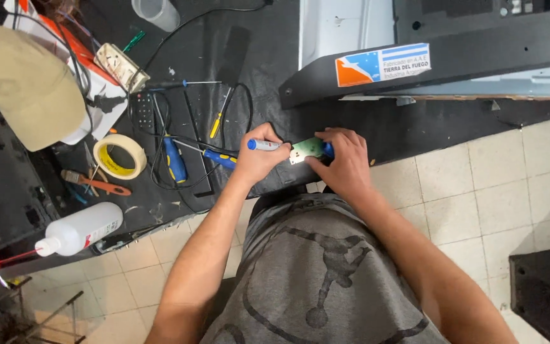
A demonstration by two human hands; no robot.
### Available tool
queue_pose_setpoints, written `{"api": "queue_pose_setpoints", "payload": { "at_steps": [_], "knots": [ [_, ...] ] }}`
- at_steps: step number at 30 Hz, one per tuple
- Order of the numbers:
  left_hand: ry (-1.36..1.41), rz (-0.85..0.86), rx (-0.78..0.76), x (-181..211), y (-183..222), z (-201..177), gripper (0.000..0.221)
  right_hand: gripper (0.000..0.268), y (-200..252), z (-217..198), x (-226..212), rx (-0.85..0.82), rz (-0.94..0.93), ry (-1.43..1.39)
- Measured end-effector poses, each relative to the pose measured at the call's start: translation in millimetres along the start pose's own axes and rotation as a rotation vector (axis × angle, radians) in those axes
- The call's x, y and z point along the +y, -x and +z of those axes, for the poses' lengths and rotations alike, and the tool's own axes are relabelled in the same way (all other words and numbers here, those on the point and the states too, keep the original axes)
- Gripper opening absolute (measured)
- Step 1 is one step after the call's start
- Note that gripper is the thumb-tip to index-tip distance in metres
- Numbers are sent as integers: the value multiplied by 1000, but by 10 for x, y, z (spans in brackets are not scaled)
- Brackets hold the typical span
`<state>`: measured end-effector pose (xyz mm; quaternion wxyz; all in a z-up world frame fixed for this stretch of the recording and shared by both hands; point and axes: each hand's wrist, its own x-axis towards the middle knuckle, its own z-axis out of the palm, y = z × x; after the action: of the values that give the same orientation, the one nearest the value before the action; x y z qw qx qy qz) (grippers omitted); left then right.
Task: Finishing the internal reassembly of a television by marking components, applying adhesive strips, and fitting the back cover.
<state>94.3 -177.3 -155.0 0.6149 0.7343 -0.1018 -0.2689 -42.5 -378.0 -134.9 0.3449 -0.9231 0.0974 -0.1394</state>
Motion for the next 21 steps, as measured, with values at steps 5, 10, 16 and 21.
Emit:
{"api": "queue_pose_setpoints", "payload": {
  "at_steps": [5, 10, 16, 21],
  "knots": [
    [-27, 15, -5, -5, -20, -5, 24, 47, -39, -20, -43, 3, -6, 57],
    [-64, 18, -5, -73, -41, 3, 25, 45, -48, -63, -128, -22, 25, 90],
    [-19, -18, 37, 58, 13, 34, 21, 43, -68, -92, -109, -49, 25, 70],
    [-28, -41, 44, 1, -19, 35, 21, 42, -58, -61, -55, -81, 42, 56]
  ]
}}
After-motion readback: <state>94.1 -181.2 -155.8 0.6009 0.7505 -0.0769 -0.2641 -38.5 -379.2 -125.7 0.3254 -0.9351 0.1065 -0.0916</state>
